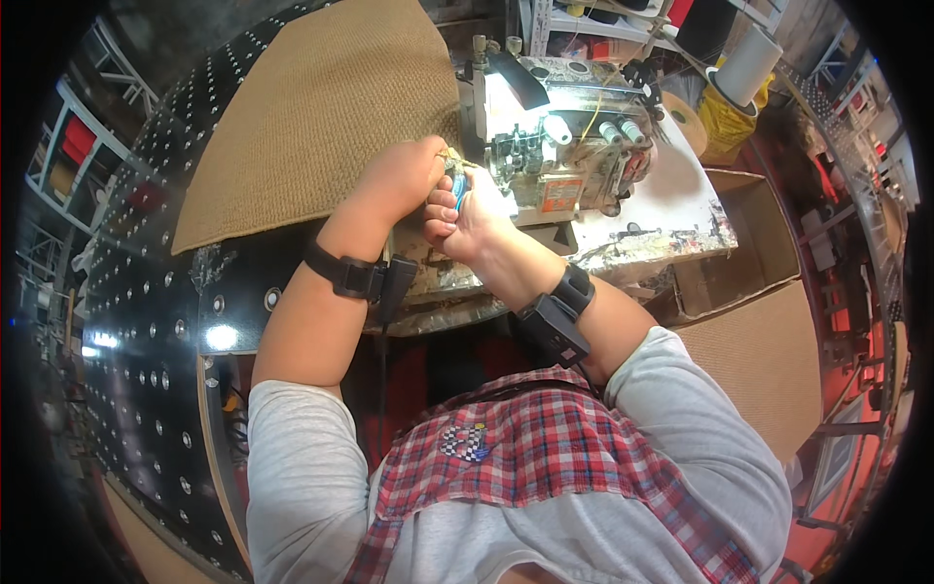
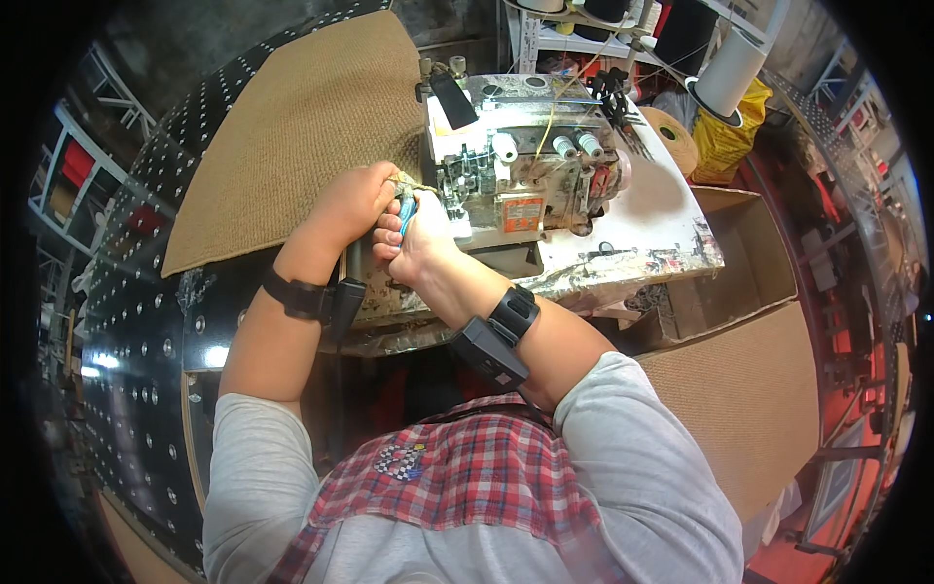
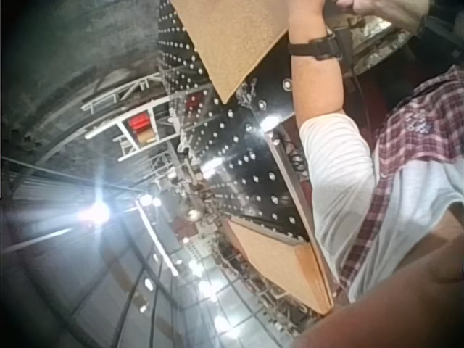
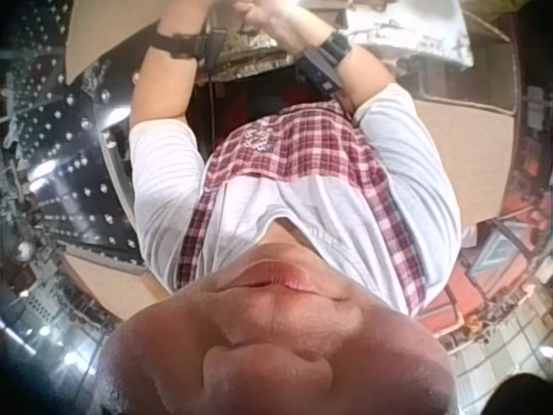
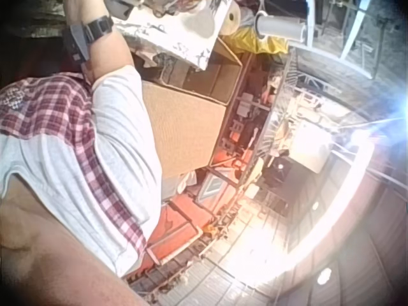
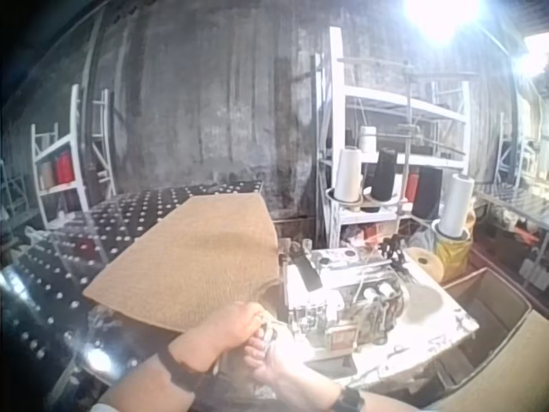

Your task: Sewing the edges of a rug using a heavy-duty industrial sewing machine.

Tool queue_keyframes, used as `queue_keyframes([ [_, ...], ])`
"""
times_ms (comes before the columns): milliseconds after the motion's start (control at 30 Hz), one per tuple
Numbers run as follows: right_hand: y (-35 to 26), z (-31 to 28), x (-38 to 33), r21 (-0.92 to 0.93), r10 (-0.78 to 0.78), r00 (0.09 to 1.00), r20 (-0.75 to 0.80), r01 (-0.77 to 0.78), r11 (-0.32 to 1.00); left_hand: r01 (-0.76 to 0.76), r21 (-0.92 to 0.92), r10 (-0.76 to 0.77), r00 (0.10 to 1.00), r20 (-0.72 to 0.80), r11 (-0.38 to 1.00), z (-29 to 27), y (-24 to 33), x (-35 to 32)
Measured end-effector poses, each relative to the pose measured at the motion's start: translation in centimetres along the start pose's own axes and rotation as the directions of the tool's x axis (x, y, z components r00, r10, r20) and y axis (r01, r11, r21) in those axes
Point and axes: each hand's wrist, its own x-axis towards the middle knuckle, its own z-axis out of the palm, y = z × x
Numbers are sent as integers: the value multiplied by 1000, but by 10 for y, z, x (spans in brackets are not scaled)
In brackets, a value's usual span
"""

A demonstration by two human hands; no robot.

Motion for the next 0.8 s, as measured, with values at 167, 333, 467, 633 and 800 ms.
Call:
queue_keyframes([
  [167, 0, 1, -1, -5, -11, 1000, -29, 11, 1000, -48, 96, 54, 997, -55, 994, 1, -1, -1],
  [333, -2, 0, -2, -95, 17, 1000, -9, -18, 995, -30, -39, 29, 999, -27, 999, -1, -5, 0],
  [467, -5, -5, -3, -340, 29, 999, -41, -41, 939, 10, -210, -8, 1000, 11, 978, 0, -15, -1],
  [633, -4, -1, -7, -739, -694, 319, 646, 488, -464, 79, -371, -47, 995, 93, 925, -12, -17, -5],
  [800, -12, -10, -10, -529, -452, 293, 843, 294, -796, 352, -600, -110, 909, 402, 718, -32, -25, -10],
])
